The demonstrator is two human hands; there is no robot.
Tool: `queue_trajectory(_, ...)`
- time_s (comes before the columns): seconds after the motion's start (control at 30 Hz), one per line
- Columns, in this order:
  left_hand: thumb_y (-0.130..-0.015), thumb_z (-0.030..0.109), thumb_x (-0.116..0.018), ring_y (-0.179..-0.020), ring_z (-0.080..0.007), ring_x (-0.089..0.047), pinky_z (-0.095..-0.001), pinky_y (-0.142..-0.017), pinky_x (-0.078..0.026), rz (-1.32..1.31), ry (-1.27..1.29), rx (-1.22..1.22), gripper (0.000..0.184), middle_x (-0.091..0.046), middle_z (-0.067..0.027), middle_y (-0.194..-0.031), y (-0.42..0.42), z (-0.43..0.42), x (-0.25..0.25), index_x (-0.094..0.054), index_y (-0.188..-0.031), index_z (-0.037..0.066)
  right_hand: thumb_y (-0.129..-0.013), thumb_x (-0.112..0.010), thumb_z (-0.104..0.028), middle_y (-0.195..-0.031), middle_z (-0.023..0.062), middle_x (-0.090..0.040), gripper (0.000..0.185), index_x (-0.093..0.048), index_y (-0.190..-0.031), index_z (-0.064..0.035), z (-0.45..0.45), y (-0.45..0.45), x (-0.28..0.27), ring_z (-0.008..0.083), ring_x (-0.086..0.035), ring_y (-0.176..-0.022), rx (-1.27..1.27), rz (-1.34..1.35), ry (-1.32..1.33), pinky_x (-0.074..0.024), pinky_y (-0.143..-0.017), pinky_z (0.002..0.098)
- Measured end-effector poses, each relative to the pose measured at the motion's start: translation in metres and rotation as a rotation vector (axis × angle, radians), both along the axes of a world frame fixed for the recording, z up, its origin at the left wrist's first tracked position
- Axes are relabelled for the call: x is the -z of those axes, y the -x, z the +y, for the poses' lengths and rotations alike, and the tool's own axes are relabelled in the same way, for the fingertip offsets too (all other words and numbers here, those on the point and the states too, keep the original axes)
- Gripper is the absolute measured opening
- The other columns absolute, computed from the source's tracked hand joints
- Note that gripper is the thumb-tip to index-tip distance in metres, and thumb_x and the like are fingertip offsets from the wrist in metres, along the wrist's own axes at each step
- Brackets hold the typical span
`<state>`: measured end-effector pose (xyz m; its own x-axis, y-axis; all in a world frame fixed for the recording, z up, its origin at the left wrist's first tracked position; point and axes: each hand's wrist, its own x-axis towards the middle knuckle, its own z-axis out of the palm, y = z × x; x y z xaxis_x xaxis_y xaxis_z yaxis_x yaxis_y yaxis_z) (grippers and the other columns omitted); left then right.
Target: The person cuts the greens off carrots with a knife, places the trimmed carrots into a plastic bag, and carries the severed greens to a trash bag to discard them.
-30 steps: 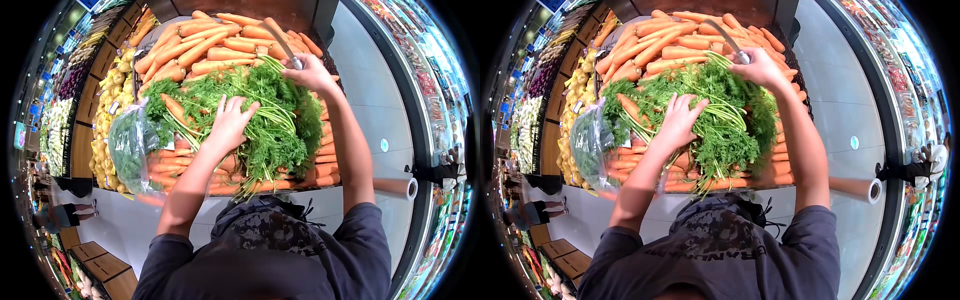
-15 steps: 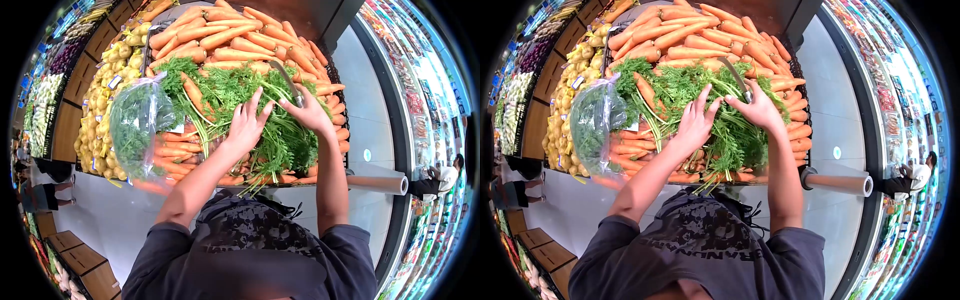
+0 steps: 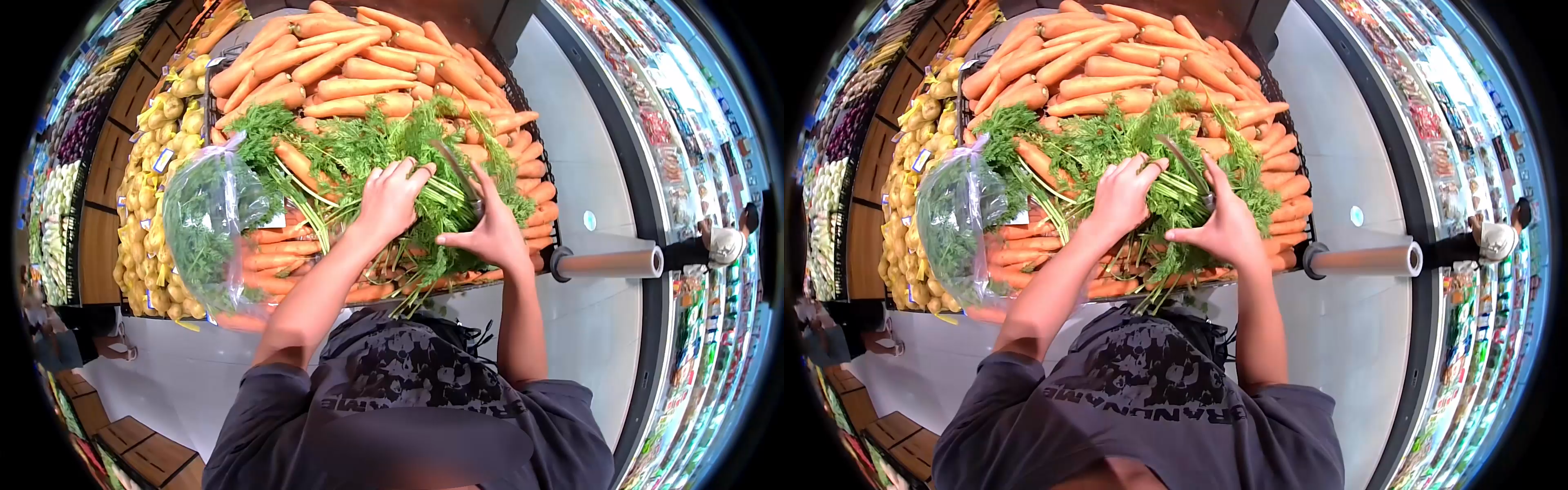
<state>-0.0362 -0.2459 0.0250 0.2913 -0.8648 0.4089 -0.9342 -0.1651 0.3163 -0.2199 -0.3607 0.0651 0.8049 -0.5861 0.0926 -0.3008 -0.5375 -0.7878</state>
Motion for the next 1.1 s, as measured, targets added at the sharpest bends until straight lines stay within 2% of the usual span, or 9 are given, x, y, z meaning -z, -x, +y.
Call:
queue_trajectory(0.2, -0.068, -0.009, -0.066, -0.113, -0.0356, -0.063, -0.0465, -0.091, -0.052, 0.090, 0.106, 0.037, 0.068, -0.065, -0.0165, -0.120, 0.009, -0.012, -0.017, -0.066, -0.132, 0.013, -0.055, -0.101, -0.029, -0.128, 0.0234, -0.068, 0.124, -0.034, -0.158, -0.0094, -0.004, 0.001, 0.010, 0.0371, -0.069, -0.116, 0.130, -0.105, -0.023, -0.0542, -0.099, 0.0433)
queue_trajectory(0.33, -0.067, -0.009, -0.067, -0.116, -0.0434, -0.061, -0.0495, -0.099, -0.051, 0.136, 0.153, 0.116, 0.070, -0.062, -0.0254, -0.129, 0.010, -0.035, -0.052, -0.064, -0.134, 0.013, -0.065, -0.087, -0.003, -0.135, 0.0126, -0.063, 0.094, -0.047, -0.149, 0.0003, -0.033, 0.001, 0.006, 0.0199, -0.060, -0.125, 0.102, -0.435, -0.271, -0.0508, -0.104, 0.0359)
queue_trajectory(0.43, -0.066, -0.010, -0.069, -0.113, -0.0423, -0.062, -0.0496, -0.097, -0.052, 0.114, 0.286, 0.184, 0.072, -0.063, -0.0207, -0.120, 0.007, -0.061, -0.078, -0.064, -0.133, 0.014, -0.070, -0.085, 0.000, -0.118, 0.0090, -0.069, 0.074, -0.057, -0.138, 0.0064, -0.043, 0.007, -0.044, 0.0142, -0.064, -0.105, 0.142, -0.330, -0.140, -0.0528, -0.095, 0.0310)
queue_trajectory(0.53, -0.068, -0.009, -0.072, -0.114, -0.0421, -0.062, -0.0486, -0.097, -0.053, 0.081, 0.391, 0.224, 0.075, -0.059, -0.0185, -0.126, 0.010, -0.078, -0.105, -0.060, -0.137, 0.019, -0.075, -0.085, -0.001, -0.106, 0.0088, -0.072, 0.062, -0.061, -0.131, 0.0088, -0.062, 0.011, -0.072, 0.0099, -0.065, -0.092, 0.245, -0.267, -0.048, -0.0554, -0.083, 0.0288)
queue_trajectory(0.63, -0.068, -0.004, -0.083, -0.123, -0.0425, -0.059, -0.0494, -0.105, -0.050, 0.174, 0.243, 0.311, 0.092, -0.037, -0.0214, -0.152, 0.000, -0.085, -0.108, -0.050, -0.149, 0.025, -0.075, -0.081, -0.006, -0.100, 0.0118, -0.075, 0.058, -0.064, -0.129, 0.0071, -0.102, 0.010, -0.068, 0.0103, -0.066, -0.087, 0.177, -0.203, 0.166, -0.0546, -0.080, 0.0296)
queue_trajectory(0.73, -0.071, 0.000, -0.087, -0.132, -0.0401, -0.053, -0.0464, -0.111, -0.048, 0.322, 0.109, 0.397, 0.096, -0.021, -0.0217, -0.162, -0.023, -0.074, -0.081, -0.046, -0.153, 0.027, -0.074, -0.080, -0.008, -0.095, 0.0074, -0.072, 0.053, -0.066, -0.125, 0.0034, -0.133, -0.001, -0.037, 0.0097, -0.063, -0.083, 0.156, -0.150, 0.123, -0.0525, -0.079, 0.0289)
queue_trajectory(0.83, -0.084, 0.014, -0.082, -0.129, -0.0350, -0.055, -0.0422, -0.110, -0.048, 0.265, 0.208, 0.213, 0.067, -0.043, -0.0185, -0.152, -0.037, -0.031, -0.065, -0.055, -0.145, 0.018, -0.075, -0.079, -0.010, -0.091, 0.0051, -0.068, 0.046, -0.067, -0.119, 0.0013, -0.172, 0.003, 0.018, 0.0100, -0.057, -0.080, 0.160, -0.024, 0.022, -0.0491, -0.077, 0.0281)
queue_trajectory(0.93, -0.090, 0.014, -0.074, -0.110, -0.0304, -0.063, -0.0405, -0.097, -0.051, 0.262, 0.276, 0.003, 0.029, -0.062, -0.0133, -0.117, -0.046, 0.011, -0.034, -0.067, -0.118, 0.006, -0.079, -0.081, -0.012, -0.093, 0.0077, -0.070, 0.045, -0.066, -0.120, -0.0004, -0.170, 0.008, 0.039, 0.0115, -0.059, -0.081, 0.140, -0.048, 0.013, -0.0498, -0.077, 0.0292)
queue_trajectory(1.1, -0.089, 0.012, -0.073, -0.114, -0.0325, -0.061, -0.0424, -0.099, -0.049, 0.215, 0.057, -0.028, 0.027, -0.062, -0.0129, -0.119, -0.048, 0.039, -0.003, -0.069, -0.116, 0.006, -0.080, -0.086, -0.018, -0.111, 0.0086, -0.073, 0.054, -0.064, -0.127, -0.0013, -0.144, 0.010, 0.013, 0.0121, -0.066, -0.094, 0.101, -0.109, -0.050, -0.0538, -0.085, 0.0313)
